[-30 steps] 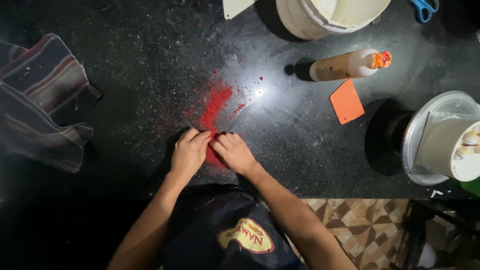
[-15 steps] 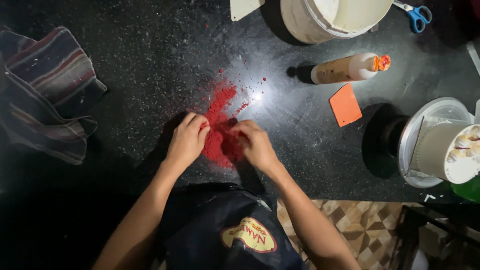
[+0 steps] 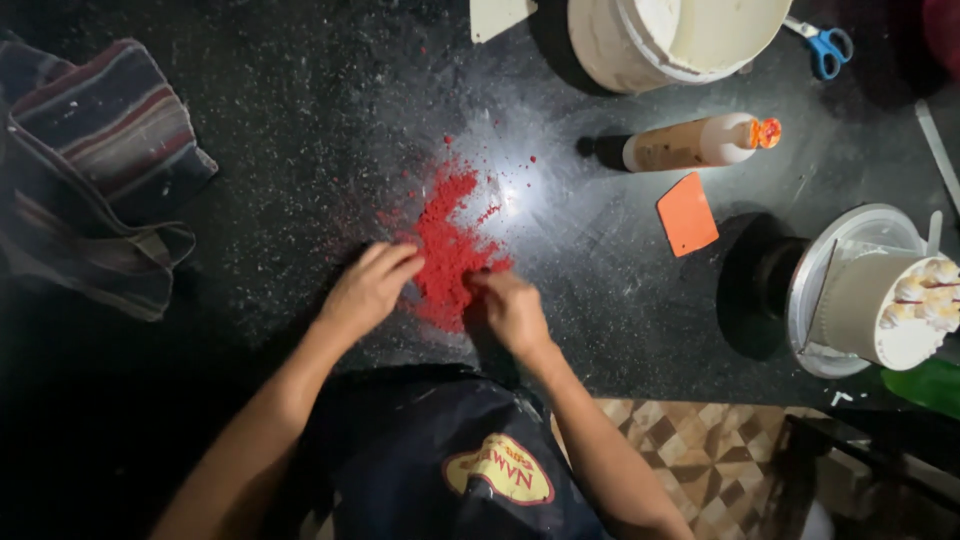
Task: Rolling red fondant into small balls to decorate a cake.
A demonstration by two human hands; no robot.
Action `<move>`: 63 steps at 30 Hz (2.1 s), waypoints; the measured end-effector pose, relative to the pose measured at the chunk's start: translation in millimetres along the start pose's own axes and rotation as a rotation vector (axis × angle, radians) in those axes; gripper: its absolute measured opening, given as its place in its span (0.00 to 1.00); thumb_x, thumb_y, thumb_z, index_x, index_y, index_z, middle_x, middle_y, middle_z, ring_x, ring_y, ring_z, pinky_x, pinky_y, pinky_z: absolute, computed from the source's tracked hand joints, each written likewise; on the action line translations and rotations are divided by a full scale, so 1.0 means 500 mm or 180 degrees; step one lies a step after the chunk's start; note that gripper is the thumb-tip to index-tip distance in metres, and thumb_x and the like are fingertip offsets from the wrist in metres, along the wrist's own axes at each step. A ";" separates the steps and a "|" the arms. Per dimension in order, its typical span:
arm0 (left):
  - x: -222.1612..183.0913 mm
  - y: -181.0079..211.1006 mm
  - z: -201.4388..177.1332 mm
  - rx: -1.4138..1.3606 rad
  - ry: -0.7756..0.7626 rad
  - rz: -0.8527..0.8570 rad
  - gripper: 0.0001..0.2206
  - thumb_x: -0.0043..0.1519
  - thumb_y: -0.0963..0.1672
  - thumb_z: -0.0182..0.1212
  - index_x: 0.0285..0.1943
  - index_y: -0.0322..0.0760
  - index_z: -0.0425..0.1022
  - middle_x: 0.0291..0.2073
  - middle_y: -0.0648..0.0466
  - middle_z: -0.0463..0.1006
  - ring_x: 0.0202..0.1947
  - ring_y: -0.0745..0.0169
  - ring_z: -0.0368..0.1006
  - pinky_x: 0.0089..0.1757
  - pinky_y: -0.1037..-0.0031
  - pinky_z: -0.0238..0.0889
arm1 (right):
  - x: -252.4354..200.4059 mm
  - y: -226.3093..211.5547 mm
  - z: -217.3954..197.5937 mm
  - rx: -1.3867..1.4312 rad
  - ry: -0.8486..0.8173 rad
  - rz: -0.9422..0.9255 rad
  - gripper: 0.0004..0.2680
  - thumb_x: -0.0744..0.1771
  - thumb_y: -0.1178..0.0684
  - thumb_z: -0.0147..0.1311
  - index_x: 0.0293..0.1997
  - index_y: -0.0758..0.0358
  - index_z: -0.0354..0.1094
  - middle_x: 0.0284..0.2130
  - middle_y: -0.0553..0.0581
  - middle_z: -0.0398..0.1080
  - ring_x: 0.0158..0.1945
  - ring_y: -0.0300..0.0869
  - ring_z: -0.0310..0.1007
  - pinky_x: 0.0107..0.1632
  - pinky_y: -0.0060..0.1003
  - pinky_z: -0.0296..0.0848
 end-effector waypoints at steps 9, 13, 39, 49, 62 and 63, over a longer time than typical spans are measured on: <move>0.146 0.032 -0.046 -0.0120 0.0511 -0.0102 0.19 0.61 0.45 0.63 0.62 0.34 0.75 0.61 0.44 0.71 0.62 0.42 0.62 0.59 0.56 0.58 | 0.050 -0.064 -0.025 -0.0192 -0.0074 0.0014 0.19 0.59 0.53 0.69 0.54 0.65 0.71 0.42 0.67 0.71 0.38 0.59 0.75 0.43 0.45 0.74; 0.119 0.050 -0.001 -0.0004 -0.0011 0.0144 0.20 0.63 0.47 0.61 0.62 0.35 0.74 0.65 0.43 0.68 0.66 0.41 0.58 0.62 0.54 0.53 | 0.024 -0.069 0.030 -0.0192 -0.0049 -0.0552 0.16 0.59 0.62 0.58 0.52 0.63 0.73 0.45 0.68 0.71 0.46 0.62 0.75 0.49 0.46 0.75; 0.015 0.043 -0.055 -0.0329 0.0596 -0.0280 0.06 0.59 0.43 0.67 0.39 0.33 0.81 0.35 0.47 0.81 0.36 0.45 0.78 0.39 0.62 0.72 | -0.012 0.068 -0.037 -0.0279 0.0002 0.0990 0.11 0.64 0.47 0.68 0.40 0.63 0.75 0.28 0.62 0.73 0.28 0.50 0.74 0.36 0.39 0.72; -0.022 0.017 -0.065 -0.0947 0.0718 -0.1016 0.06 0.61 0.41 0.65 0.44 0.33 0.80 0.37 0.44 0.82 0.37 0.42 0.80 0.38 0.62 0.73 | -0.016 0.005 0.025 -0.0019 -0.0005 -0.0202 0.08 0.65 0.61 0.59 0.48 0.60 0.75 0.39 0.63 0.74 0.43 0.58 0.77 0.45 0.45 0.76; 0.009 0.050 -0.070 -0.1518 0.0805 -0.1121 0.09 0.57 0.39 0.65 0.44 0.30 0.81 0.38 0.42 0.83 0.35 0.48 0.83 0.37 0.68 0.74 | 0.014 -0.018 -0.028 0.0310 0.0153 0.0044 0.10 0.64 0.63 0.57 0.49 0.64 0.77 0.39 0.64 0.79 0.38 0.46 0.80 0.41 0.37 0.76; 0.009 0.051 -0.071 -0.1391 0.0792 -0.1122 0.08 0.57 0.40 0.66 0.44 0.30 0.81 0.37 0.42 0.83 0.35 0.47 0.82 0.37 0.67 0.74 | 0.012 -0.008 -0.023 0.0371 0.0107 0.0149 0.11 0.64 0.63 0.56 0.50 0.64 0.76 0.38 0.63 0.79 0.36 0.45 0.80 0.40 0.37 0.76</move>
Point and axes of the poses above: each hand's wrist, its own x-axis towards the middle knuckle, its own z-axis out of the palm, y = z × x, the point moved 9 cm from there along x, towards the middle knuckle
